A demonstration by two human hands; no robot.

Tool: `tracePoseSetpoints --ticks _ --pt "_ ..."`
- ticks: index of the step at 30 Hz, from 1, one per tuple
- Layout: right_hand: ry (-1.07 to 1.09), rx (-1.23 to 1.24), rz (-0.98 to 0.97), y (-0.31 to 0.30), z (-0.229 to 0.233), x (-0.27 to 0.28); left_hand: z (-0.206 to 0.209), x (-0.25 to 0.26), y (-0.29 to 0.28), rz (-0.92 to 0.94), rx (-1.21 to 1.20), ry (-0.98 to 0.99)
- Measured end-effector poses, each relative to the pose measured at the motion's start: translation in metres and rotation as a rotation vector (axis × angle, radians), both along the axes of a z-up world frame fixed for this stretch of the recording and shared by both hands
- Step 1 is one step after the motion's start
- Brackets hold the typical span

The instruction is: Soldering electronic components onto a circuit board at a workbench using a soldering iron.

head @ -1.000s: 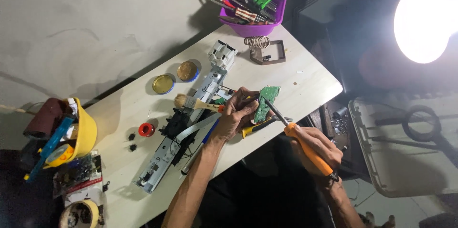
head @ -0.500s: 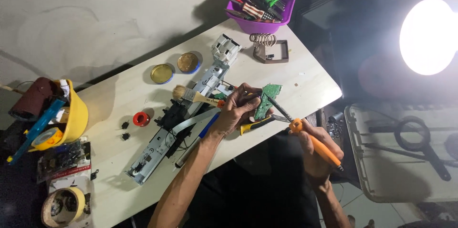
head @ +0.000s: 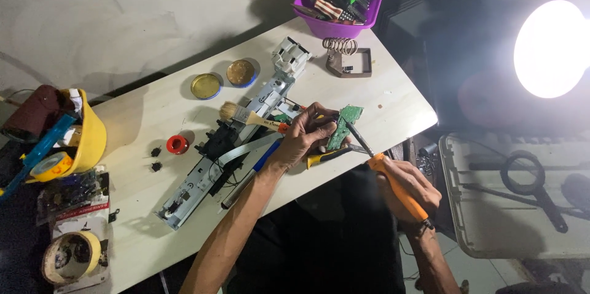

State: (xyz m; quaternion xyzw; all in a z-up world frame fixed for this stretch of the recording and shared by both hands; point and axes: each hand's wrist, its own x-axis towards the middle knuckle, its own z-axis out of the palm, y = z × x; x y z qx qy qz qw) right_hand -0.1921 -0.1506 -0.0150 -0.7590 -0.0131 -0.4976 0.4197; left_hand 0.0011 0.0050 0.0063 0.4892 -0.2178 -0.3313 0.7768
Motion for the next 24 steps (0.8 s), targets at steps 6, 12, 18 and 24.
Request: tracePoseSetpoints --ticks 6,12,18,24 --pt "0.058 0.372 -0.044 0.011 -0.003 0.002 0.049 -0.023 0.006 0.003 0.015 0.083" --pt "0.074 0.187 -0.061 -0.002 -0.013 0.0 0.037 -0.017 0.005 -0.003 0.012 0.073" --pt "0.067 0.119 -0.049 -0.006 -0.014 0.0 -0.001 -0.005 0.001 0.005 0.02 0.043" --pt "0.077 0.151 -0.092 0.002 -0.004 0.002 0.037 -0.013 0.003 -0.005 0.018 0.048"
